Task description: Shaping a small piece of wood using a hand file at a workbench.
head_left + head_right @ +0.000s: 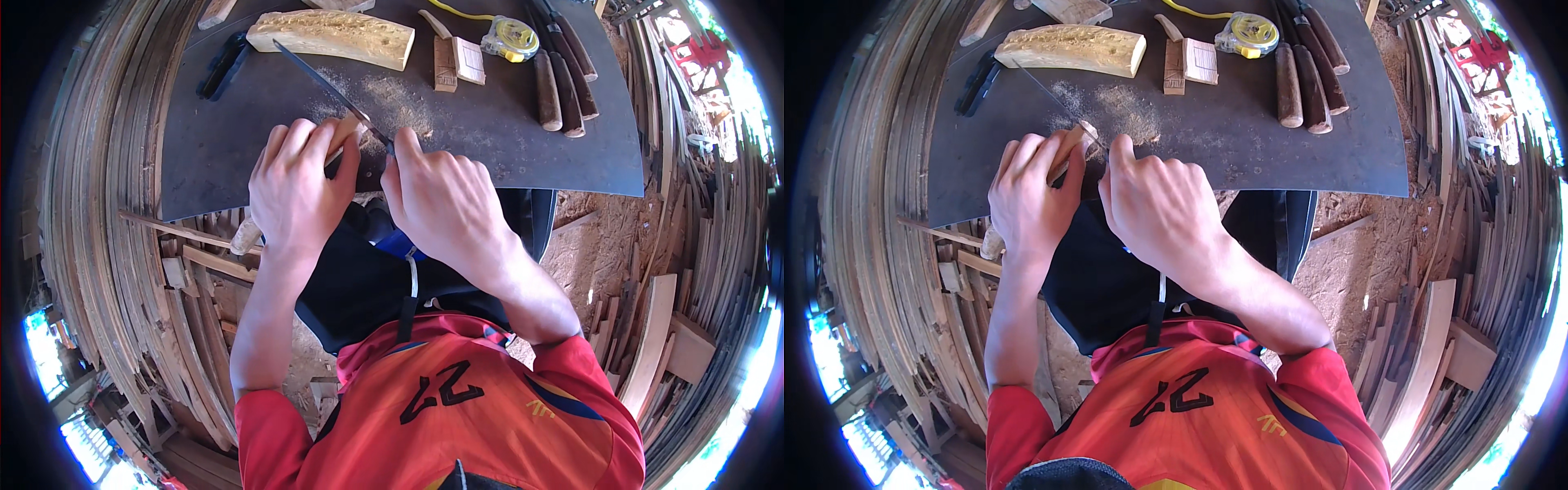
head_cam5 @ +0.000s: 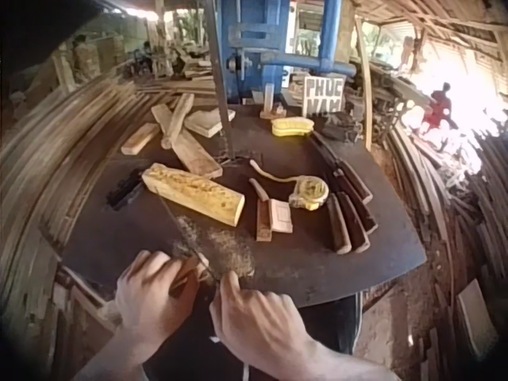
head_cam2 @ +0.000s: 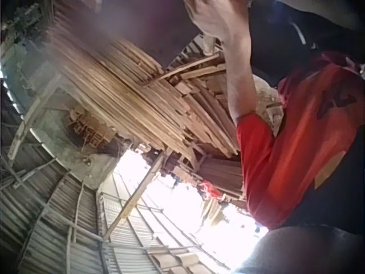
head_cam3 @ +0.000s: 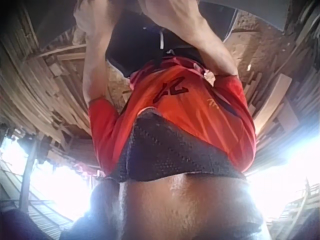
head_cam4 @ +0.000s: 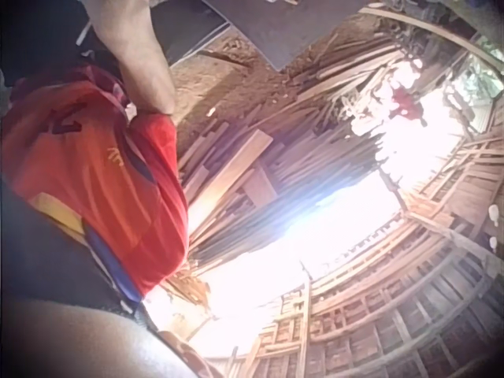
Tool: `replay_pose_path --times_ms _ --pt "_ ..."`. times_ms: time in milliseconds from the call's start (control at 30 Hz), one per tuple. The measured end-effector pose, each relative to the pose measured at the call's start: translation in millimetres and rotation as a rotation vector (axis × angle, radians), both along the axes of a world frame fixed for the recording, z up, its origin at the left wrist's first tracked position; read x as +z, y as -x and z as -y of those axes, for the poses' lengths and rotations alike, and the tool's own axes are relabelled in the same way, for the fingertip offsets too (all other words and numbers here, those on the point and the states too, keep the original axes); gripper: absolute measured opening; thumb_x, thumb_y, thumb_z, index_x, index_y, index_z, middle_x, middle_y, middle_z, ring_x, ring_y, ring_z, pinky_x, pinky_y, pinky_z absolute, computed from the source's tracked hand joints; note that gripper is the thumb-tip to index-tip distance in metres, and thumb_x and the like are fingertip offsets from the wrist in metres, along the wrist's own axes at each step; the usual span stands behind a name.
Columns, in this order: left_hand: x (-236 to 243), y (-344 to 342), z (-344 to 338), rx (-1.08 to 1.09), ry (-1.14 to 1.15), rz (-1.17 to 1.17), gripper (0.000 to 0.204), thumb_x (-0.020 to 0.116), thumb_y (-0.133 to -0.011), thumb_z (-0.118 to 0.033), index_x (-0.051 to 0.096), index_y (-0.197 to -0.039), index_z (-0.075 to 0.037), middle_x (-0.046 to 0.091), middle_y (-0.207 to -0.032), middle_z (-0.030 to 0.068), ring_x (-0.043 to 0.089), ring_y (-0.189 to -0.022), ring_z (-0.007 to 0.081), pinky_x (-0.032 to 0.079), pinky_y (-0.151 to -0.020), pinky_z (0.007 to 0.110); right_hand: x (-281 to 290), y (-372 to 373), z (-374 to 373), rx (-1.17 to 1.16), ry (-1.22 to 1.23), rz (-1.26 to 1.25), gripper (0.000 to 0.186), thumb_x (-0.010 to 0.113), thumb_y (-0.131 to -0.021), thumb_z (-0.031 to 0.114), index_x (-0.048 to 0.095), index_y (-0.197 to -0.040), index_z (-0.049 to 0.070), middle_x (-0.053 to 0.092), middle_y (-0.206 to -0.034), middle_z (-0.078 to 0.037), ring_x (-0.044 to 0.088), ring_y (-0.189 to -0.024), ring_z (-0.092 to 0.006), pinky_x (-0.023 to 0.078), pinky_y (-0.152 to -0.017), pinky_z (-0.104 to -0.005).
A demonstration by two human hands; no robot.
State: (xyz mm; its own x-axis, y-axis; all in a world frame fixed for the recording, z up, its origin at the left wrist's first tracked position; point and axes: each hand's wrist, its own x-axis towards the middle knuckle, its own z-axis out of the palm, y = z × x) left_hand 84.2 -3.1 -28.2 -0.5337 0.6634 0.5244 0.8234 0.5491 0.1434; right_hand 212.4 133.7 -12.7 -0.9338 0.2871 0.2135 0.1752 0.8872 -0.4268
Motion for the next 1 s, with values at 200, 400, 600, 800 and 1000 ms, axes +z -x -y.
replay_pose_path --times_ms 200,400,600,800,1000 --pt "2 1 -2 -0.003 0.011 0.014 0.018 0.082 -0.094 -0.026 0.081 -0.104 -0.012 0.068 -0.09 0.0016 0.07 -0.084 0.0251 0.058 -0.073 0.04 -2 7 1 -0.02 0.006 0.002 0.023 0.061 -0.106 0.02 0.054 -0.097 0.0 0.061 -0.055 -0.016 0.067 -0.052 -0.0395 0.054 -0.049 -0.0515" --pt "2 2 -3 0.021 0.01 -0.002 0.017 0.08 -0.094 -0.026 0.079 -0.097 -0.01 0.068 -0.087 0.0027 0.07 -0.084 0.0244 0.059 -0.072 0.039 5 -11 5 -0.026 -0.019 0.116 0.023 0.063 -0.105 0.019 0.054 -0.096 0.0 0.063 -0.056 -0.017 0.071 -0.056 -0.0393 0.054 -0.049 -0.0504" --pt "5 5 -2 -0.015 0.028 0.046 0.016 0.08 -0.096 -0.025 0.081 -0.103 -0.01 0.071 -0.091 0.0034 0.072 -0.087 0.0267 0.058 -0.075 0.041 10 -45 2 0.012 -0.025 0.186 0.023 0.065 -0.104 0.018 0.052 -0.094 0.001 0.064 -0.057 -0.016 0.069 -0.052 -0.0366 0.054 -0.049 -0.0462" --pt "3 7 -1 -0.039 0.029 0.01 0.016 0.081 -0.096 -0.025 0.081 -0.103 -0.011 0.071 -0.091 0.003 0.071 -0.085 0.0258 0.058 -0.074 0.04 19 -30 1 0.025 0.034 0.15 0.023 0.063 -0.104 0.017 0.053 -0.093 0.0 0.06 -0.054 -0.018 0.067 -0.051 -0.0392 0.053 -0.049 -0.0498" --pt "2 5 -1 -0.029 0.023 0.003 0.017 0.082 -0.094 -0.028 0.08 -0.098 -0.012 0.067 -0.086 0.0013 0.07 -0.081 0.0234 0.058 -0.07 0.039 5 -26 -1 0.018 0.04 0.098 0.023 0.064 -0.104 0.018 0.054 -0.094 0.0 0.061 -0.055 -0.017 0.067 -0.052 -0.0392 0.053 -0.049 -0.05"
